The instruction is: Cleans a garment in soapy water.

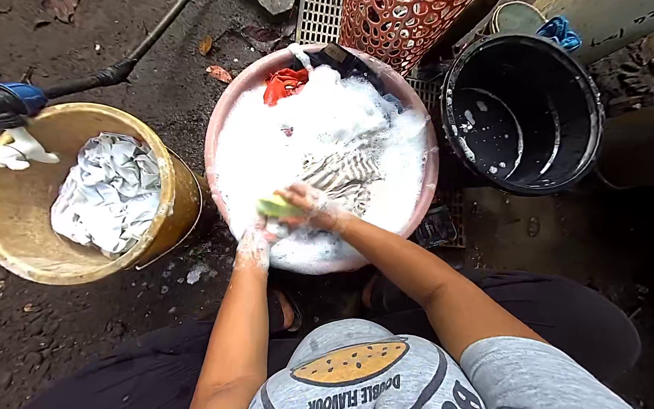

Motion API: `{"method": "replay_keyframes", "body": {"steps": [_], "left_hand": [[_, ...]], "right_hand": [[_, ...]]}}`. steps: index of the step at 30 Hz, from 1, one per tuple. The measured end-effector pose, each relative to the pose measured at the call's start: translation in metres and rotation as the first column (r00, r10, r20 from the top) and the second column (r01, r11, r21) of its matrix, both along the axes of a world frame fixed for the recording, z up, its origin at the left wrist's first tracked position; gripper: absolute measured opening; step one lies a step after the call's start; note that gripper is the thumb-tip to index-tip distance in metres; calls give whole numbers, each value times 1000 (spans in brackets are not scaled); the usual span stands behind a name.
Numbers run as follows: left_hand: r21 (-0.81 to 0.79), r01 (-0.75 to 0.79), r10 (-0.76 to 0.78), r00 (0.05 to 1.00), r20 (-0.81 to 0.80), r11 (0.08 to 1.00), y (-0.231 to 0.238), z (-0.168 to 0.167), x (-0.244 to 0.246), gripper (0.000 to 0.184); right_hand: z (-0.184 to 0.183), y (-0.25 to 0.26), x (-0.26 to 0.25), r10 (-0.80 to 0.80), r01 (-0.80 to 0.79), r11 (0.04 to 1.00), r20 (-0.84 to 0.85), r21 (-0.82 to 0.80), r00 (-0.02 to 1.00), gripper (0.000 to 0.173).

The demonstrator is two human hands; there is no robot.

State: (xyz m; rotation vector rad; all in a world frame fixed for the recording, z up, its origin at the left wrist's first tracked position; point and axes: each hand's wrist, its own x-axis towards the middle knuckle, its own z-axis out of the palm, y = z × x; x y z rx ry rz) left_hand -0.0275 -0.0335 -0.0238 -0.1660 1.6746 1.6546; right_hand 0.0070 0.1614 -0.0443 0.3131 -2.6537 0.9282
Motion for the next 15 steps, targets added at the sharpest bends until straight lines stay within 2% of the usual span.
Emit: {"method": "replay_keyframes", "body": {"steps": [2,3,4,5,6,7,8,9,10,11,12,13,15], "left_hand": [[152,-139,140,990,3,979,-2,-7,-16,38],[231,-129,127,992,24,964,1,-9,-23,37],[244,-116,105,993,58,963,8,-6,-31,38],[193,-127,110,989,97,973,20,-2,-40,39],[118,-164,150,982,118,979,33,1,-49,38],[49,-192,186,977,107,980,43,4,-52,36],[23,-198,194,974,120,980,48,4,-49,26],[51,-204,195,971,140,978,50,5,-46,16],[159,-234,211,966,151,959,46,8,-43,16],[278,-260,224,962,155,925,37,12,-42,20],[368,-229,192,972,133,901,22,18,-39,24],[387,-203,181,979,93,899,15,33,-38,23],[319,-195,185,981,60,927,25,59,-52,20]], "right_hand": [[-12,64,-7,-222,211,966,61,151,973,62],[-15,93,-8,-392,365,910,122,198,912,65],[-12,112,-10,-549,507,834,238,219,801,68],[-5,118,-16,-648,629,755,350,183,676,73],[5,109,-23,-679,718,691,412,80,608,77],[15,86,-27,-666,745,666,414,-44,620,78],[23,52,-26,-612,696,701,369,-157,699,76],[26,18,-24,-513,582,777,293,-240,807,70],[24,-4,-25,-397,443,862,219,-244,892,68],[16,-7,-25,-325,349,920,150,-177,934,69],[5,8,-21,-322,336,940,159,-66,933,69],[-8,37,-14,-393,390,919,215,58,894,71],[-16,100,-5,-581,525,814,324,248,747,74]]}}
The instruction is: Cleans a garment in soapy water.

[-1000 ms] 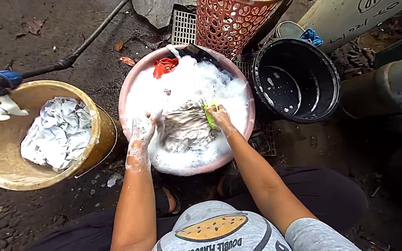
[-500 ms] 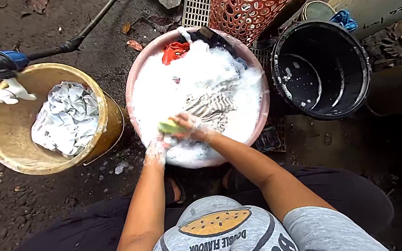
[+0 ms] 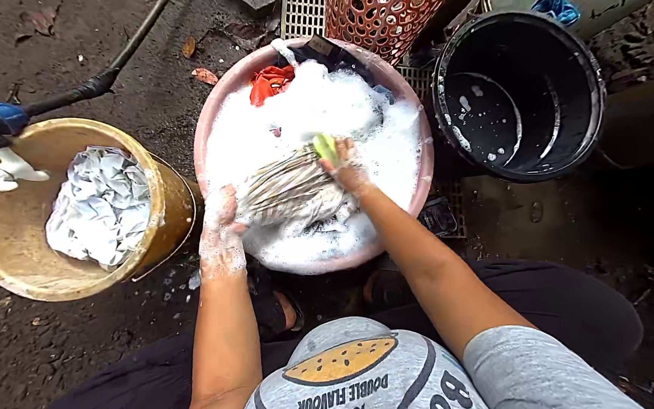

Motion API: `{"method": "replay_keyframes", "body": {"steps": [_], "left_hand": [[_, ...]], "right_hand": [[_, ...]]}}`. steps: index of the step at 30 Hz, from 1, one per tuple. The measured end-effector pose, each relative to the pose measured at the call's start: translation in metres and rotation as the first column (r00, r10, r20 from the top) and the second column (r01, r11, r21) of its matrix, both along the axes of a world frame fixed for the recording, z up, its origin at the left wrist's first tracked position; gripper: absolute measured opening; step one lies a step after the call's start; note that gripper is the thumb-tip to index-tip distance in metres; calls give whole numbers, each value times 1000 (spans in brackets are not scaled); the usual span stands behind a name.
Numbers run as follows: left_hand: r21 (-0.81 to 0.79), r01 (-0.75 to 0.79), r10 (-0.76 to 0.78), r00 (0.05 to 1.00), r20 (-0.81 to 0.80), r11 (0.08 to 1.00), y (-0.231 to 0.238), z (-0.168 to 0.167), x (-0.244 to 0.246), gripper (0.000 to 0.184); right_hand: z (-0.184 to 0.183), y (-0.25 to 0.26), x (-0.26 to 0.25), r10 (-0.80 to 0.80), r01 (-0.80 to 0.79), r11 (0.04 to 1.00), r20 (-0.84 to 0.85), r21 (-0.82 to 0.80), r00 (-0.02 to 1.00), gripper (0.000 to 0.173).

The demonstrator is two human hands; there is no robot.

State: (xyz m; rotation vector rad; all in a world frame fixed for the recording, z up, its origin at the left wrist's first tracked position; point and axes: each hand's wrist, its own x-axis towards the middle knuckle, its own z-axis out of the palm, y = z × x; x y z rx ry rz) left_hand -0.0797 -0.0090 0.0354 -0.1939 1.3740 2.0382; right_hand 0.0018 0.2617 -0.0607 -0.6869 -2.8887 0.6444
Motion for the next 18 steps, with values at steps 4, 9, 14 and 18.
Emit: {"method": "replay_keyframes", "body": {"steps": [4,9,14,18], "left_hand": [[-617,37,-210,955,-211,786,11,1,-32,28],[-374,-195,-22,863,-504,907,39,-16,-16,41],[-229,-276,174,906,-386,933,10,23,-13,10],[-780,-241,-281,838,-468,578,1,19,-25,36]], "right_hand": [[32,22,6,-339,358,900,115,-248,934,75],[58,-133,-15,-185,-164,852,-579,-497,794,64],[14,-22,2,-92,90,991,-15,-102,996,73],[52,-28,-9,-283,293,925,78,-243,956,76]]}}
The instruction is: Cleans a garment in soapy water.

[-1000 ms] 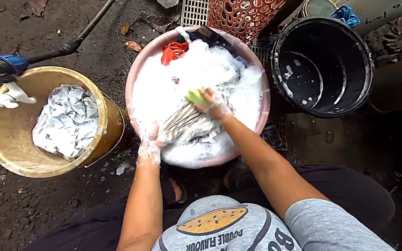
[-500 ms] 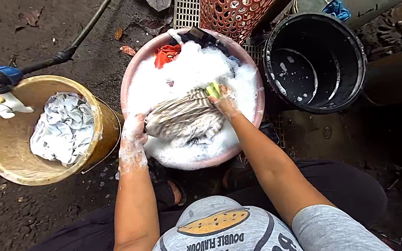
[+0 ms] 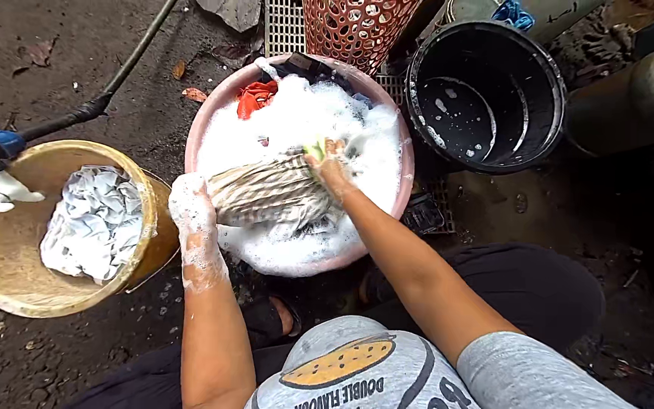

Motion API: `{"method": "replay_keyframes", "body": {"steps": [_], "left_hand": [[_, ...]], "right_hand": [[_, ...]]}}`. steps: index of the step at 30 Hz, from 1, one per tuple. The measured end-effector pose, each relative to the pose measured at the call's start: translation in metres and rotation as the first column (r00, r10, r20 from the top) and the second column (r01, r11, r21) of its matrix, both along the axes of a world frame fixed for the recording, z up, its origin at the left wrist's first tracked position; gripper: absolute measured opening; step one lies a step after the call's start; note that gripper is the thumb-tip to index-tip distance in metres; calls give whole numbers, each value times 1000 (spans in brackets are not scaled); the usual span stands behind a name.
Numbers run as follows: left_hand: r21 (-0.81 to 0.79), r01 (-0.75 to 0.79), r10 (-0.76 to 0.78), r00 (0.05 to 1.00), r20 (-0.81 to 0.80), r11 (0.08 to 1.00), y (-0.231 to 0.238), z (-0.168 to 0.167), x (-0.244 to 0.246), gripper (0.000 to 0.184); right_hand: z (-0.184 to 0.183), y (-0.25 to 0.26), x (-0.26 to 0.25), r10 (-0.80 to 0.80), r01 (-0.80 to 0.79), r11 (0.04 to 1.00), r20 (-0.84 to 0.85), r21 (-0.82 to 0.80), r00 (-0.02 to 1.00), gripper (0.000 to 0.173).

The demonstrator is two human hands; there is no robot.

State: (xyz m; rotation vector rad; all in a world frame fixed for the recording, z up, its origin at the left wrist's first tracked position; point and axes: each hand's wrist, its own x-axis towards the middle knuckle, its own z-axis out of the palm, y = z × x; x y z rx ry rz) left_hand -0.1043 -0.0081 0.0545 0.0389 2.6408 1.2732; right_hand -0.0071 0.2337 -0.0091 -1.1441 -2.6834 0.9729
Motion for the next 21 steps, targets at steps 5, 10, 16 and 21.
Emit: {"method": "replay_keyframes", "body": {"steps": [5,10,16,21], "left_hand": [[-320,128,-141,990,-18,939,-4,19,-5,39],[-60,-36,30,995,-99,998,-23,33,-1,37],[49,81,-73,986,-147,995,-17,32,-10,37],[795,6,158,979,-128,606,-23,55,-16,14]], "right_hand": [[-12,-107,-3,355,-345,934,-381,96,854,68],[-8,-12,29,-31,38,997,120,-61,992,76],[24,5,43,-244,239,876,42,-418,969,66],[104,49,50,-342,44,919,-738,-392,582,47]]}}
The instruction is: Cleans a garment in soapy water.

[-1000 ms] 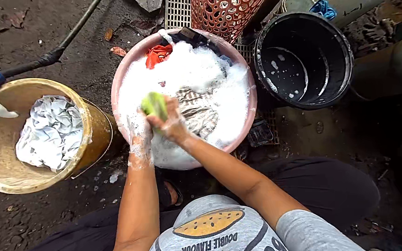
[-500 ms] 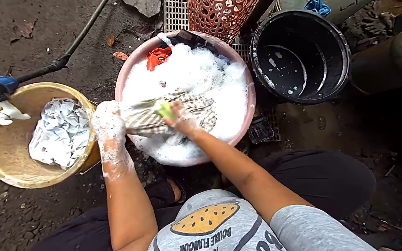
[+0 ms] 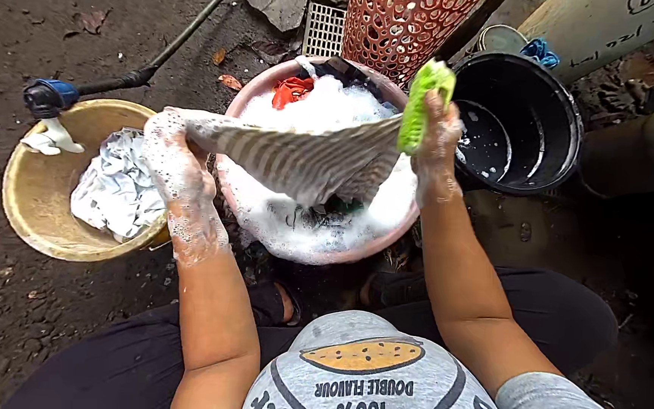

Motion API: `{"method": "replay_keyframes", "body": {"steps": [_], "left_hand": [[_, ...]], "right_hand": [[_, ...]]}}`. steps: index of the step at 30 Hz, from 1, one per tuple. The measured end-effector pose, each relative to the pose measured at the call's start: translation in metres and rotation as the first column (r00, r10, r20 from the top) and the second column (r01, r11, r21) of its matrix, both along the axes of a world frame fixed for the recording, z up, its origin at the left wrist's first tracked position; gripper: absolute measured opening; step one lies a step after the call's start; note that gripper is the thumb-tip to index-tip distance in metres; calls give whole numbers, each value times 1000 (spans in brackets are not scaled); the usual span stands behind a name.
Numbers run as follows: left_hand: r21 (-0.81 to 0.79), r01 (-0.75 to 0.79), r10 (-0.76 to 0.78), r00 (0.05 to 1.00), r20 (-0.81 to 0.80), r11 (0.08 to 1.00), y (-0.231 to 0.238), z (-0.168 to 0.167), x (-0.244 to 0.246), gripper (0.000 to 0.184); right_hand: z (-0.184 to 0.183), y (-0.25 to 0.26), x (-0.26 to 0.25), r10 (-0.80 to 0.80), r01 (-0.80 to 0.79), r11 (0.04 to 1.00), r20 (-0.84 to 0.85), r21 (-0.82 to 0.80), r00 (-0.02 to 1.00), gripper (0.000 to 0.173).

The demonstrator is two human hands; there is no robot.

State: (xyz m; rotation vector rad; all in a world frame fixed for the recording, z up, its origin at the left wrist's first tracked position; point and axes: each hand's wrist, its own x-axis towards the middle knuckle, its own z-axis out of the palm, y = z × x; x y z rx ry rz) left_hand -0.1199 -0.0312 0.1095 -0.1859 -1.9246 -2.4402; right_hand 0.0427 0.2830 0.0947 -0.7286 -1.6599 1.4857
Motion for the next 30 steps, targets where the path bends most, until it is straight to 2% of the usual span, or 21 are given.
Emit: {"method": "replay_keyframes", "body": {"steps": [2,3,5,6,8,10,11,12,13,15,17,18,20,21,22,23,25,26,27,29,30], "left_hand": [[281,39,-50,998,32,959,5,5,-1,19],[399,76,-106,993,52,914,9,0,0,23],[546,95,-242,949,203,832,20,-18,11,22],[566,101,-329,890,316,818,24,-34,18,23],[543,118,-454,709,540,831,28,-80,30,36],[354,126,-361,563,744,927,36,-104,45,40],[260,169,-310,515,799,951,38,-112,50,42],[177,227,-268,482,834,958,38,-122,51,43],[120,274,-243,476,845,954,38,-127,51,42],[28,260,-162,512,843,965,37,-130,51,43],[23,214,-148,591,793,977,32,-128,59,36],[33,184,-140,607,782,982,27,-122,63,36],[-45,164,-74,654,753,985,11,-107,68,41],[-87,149,-36,668,743,985,8,-102,67,42],[-112,138,-10,674,739,984,8,-100,66,44],[-118,126,2,673,740,985,10,-99,66,44],[-117,116,12,662,750,986,12,-104,65,41],[-119,120,12,655,756,986,14,-106,62,41],[-132,137,11,648,761,982,16,-110,60,42],[-119,174,-21,643,766,978,24,-119,58,46],[-81,168,-50,654,755,982,28,-117,58,39]], "right_hand": [[18,8,1,-65,102,974,-185,200,981,40],[22,9,2,-98,156,950,-219,269,971,40],[13,8,5,-150,196,933,-169,302,974,47],[2,8,7,-164,183,945,-92,270,982,50],[-28,6,14,-163,127,974,191,186,968,56],[-51,-4,15,-140,89,989,533,119,835,63],[-60,-14,13,-128,75,991,628,110,768,64],[-67,-33,10,-117,46,991,648,126,753,65],[-71,-62,6,-92,-18,985,610,171,787,66],[-89,-131,-8,84,-233,920,421,316,903,67],[-113,-171,-25,335,-476,755,359,451,871,71],[-126,-168,-33,393,-547,660,384,515,835,70],[-141,-117,-36,311,-642,527,576,557,756,65],[-144,-81,-32,208,-656,521,664,546,718,65],[-143,-49,-29,108,-644,566,728,515,677,66],[-140,-23,-26,26,-587,657,764,473,645,68],[-128,0,-29,-84,-329,879,792,344,605,74],[-120,-7,-35,-84,-225,930,763,291,640,75],[-107,-32,-39,-43,-202,945,712,256,701,76],[-101,-112,-38,176,-361,897,541,256,822,70],[-107,-142,-39,309,-507,805,511,309,802,69]]}}
